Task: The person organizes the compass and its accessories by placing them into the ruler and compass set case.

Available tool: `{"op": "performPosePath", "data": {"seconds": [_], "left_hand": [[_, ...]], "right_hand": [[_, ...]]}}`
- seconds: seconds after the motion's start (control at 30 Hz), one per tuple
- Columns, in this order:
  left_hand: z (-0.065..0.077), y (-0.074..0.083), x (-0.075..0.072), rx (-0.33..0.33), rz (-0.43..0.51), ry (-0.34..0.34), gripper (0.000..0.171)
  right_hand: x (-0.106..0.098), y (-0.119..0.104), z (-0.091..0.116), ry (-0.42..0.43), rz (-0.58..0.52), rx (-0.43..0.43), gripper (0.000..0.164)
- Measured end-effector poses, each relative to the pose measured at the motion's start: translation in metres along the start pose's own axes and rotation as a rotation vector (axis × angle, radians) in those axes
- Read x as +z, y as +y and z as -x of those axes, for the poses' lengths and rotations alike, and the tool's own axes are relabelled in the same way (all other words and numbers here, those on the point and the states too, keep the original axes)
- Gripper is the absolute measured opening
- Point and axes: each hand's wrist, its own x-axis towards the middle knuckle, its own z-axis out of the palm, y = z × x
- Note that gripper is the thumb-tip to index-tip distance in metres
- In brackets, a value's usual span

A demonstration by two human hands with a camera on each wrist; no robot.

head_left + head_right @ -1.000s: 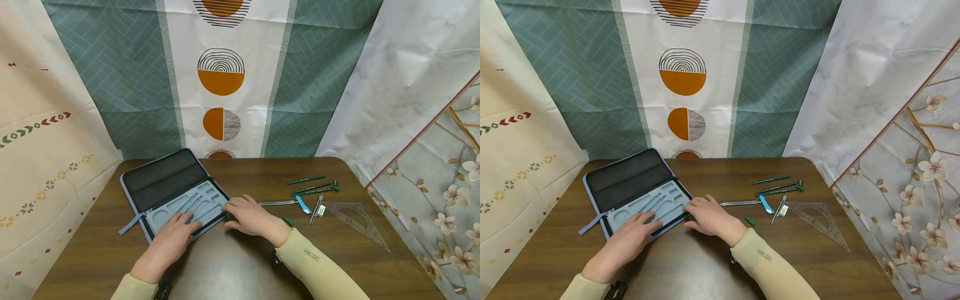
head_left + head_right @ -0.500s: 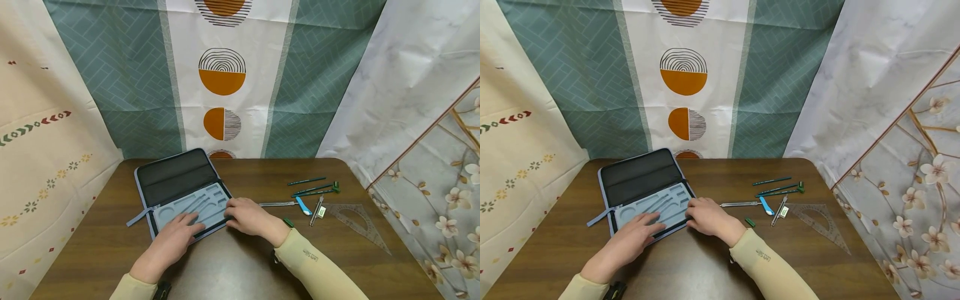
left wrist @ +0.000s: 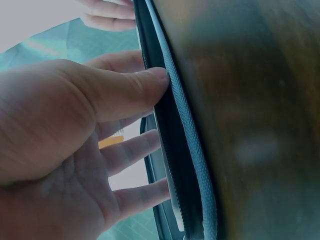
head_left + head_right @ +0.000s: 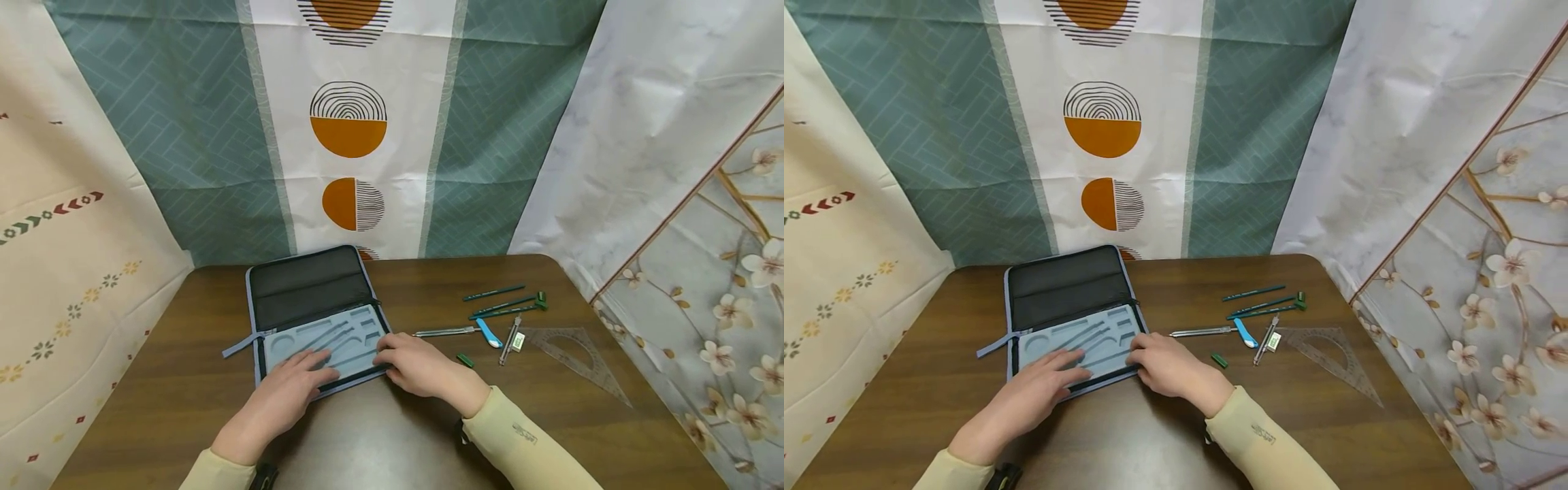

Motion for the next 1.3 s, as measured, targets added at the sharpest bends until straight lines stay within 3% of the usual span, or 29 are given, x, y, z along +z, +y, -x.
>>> {"op": "performPosePath", "data": {"seconds": [0.73,1.3], "left_hand": [[-0.029,0.014,0.01,0.127,-0.007,-0.047,0.049],[-0.064,0.034,0.017,0.205,-0.03,-0.074,0.047]], "right_hand": [[0.002,0.013,0.041,0.076,-0.076,0.088,0.024],[-0.007,0.03,0.072,0.127,-0.118,0.178,0.02]]}}
